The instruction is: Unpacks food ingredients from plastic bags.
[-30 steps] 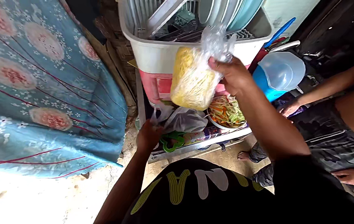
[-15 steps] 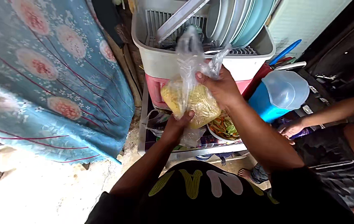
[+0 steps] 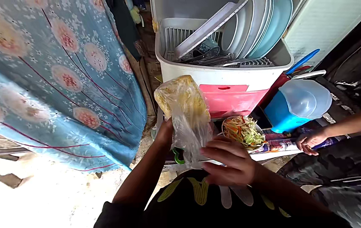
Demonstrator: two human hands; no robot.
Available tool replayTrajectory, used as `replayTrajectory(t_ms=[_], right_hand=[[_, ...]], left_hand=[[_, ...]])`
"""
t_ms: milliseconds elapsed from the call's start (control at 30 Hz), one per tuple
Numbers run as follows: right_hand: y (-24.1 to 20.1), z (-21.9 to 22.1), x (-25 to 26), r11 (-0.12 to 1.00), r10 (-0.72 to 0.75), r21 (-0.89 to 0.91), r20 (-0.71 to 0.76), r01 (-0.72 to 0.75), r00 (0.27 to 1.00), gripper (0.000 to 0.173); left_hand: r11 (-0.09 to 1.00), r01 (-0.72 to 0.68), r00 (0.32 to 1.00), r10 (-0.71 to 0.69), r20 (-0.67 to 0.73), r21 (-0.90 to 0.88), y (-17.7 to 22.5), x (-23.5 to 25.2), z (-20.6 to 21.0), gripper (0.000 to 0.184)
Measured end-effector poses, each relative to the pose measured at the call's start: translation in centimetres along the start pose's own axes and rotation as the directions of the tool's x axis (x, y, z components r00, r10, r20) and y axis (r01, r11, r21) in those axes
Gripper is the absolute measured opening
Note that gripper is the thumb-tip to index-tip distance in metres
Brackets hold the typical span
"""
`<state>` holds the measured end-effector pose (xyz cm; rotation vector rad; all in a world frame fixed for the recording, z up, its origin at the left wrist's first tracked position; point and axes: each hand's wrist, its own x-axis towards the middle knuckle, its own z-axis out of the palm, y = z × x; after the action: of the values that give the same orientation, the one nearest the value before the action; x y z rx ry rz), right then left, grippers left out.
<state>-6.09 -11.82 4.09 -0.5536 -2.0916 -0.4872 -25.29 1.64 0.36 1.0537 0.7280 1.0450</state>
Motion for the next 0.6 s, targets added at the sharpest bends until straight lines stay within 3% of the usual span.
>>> replayTrajectory(t_ms=[67, 100, 167, 233, 267, 367, 467, 600], right_hand=[[-0.7, -1.5, 1.9, 0.996, 0.054, 0.069, -0.06, -0.05, 0.997, 0.017], [-0.5, -1.5, 2.6, 0.995, 0.09, 0.054, -0.057, -0.087, 0.994, 0.017], [1.1, -0.7, 3.4, 0.959, 0.231, -0.194, 0.1, -0.209, 0.968, 0.021], [3.5, -0.1, 3.9, 0.842, 0.47, -0.403, 0.223, -0.358, 0.854, 0.035], [4.6, -0.3, 4.1, 0.797, 0.562, -0.418, 0.246, -0.437, 0.789, 0.047], [6.0, -1.7, 4.4, 0.683, 0.71, -0.132, 0.352, -0.718, 0.61, 0.074], [5.6, -1.9, 5.0, 0.573, 0.728, 0.129, 0.374, -0.809, 0.575, 0.08], [5.0, -2.2, 6.4, 0.336, 0.789, 0.342, 0.406, -0.877, 0.461, 0.098]], left_hand=[[0.988, 0.1, 0.994, -0.093, -0.065, 0.118, 1.6, -0.2, 0.9, 0.025], [0.992, 0.071, 0.997, -0.068, -0.036, 0.1, 1.1, 0.3, 0.4, 0.027], [0.993, 0.002, 0.998, -0.009, 0.058, 0.116, 0.1, 0.9, -0.3, 0.032], [0.98, 0.051, 0.996, -0.064, 0.063, 0.194, 1.4, -0.2, 0.6, 0.032], [0.968, 0.072, 0.995, -0.087, 0.052, 0.242, 2.6, -1.2, 1.6, 0.029], [0.982, 0.065, 0.979, -0.097, 0.177, 0.175, 3.4, -2.6, 2.1, 0.016], [0.994, 0.066, 0.915, -0.093, 0.393, 0.083, 2.1, -2.1, 1.0, 0.03], [0.993, 0.117, 0.881, -0.097, 0.464, -0.014, -0.7, -0.4, -0.4, 0.043]])
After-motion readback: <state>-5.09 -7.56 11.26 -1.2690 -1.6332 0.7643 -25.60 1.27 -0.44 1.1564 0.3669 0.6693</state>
